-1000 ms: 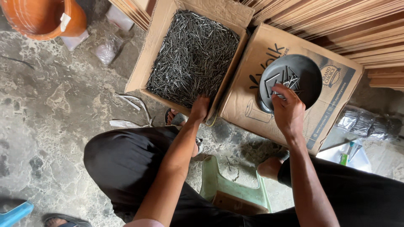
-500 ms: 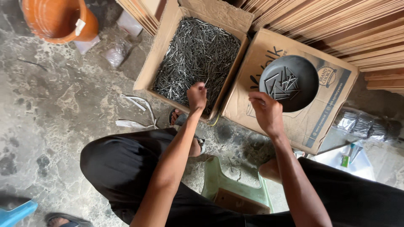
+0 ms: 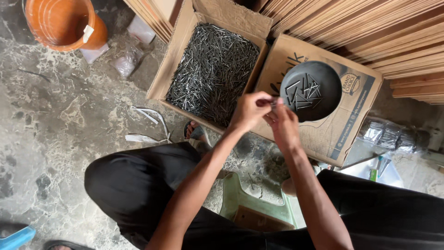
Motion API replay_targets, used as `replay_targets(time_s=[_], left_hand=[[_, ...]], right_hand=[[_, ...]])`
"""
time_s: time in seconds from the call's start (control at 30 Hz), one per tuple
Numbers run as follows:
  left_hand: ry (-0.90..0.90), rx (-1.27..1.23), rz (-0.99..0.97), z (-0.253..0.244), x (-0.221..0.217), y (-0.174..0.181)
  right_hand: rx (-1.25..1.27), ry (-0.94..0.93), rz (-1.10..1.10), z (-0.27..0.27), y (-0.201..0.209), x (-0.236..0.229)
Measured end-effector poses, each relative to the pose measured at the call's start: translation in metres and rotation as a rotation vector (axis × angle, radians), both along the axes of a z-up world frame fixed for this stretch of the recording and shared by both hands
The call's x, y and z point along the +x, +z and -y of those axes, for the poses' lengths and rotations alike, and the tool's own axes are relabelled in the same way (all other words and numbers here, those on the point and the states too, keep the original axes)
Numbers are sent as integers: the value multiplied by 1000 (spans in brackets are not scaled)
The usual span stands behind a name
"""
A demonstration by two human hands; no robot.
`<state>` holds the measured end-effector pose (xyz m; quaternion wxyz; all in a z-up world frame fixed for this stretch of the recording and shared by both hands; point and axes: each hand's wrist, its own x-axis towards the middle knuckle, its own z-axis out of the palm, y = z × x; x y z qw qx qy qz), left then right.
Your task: The person sits on a small stool and transfers nails from a cardboard box into a black bowl using their hands. They repeatedly scoop nails from the box and place them into the bowl, which rests on another cardboard box.
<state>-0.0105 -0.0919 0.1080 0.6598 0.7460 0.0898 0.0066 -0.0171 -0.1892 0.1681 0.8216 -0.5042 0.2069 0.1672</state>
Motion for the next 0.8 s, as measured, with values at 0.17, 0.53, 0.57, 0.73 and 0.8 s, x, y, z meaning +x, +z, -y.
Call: replay_targets(time_s=[0.17, 0.53, 0.57, 0.73, 0.8], left_hand=[[-141, 295, 38, 27, 1, 16], [172, 347, -74, -41, -5, -64], [170, 390, -217, -54, -10, -94], [-61, 671, -520, -94, -32, -203], [-188, 941, -518, -104, -34, -216]], right_hand=[[6, -26, 4, 48, -76, 14], [268, -95, -78, 94, -58, 35], [212, -84, -64, 95, -60, 36], [-76, 54, -15, 65, -17, 29], [-169, 236, 22, 52, -2, 29]])
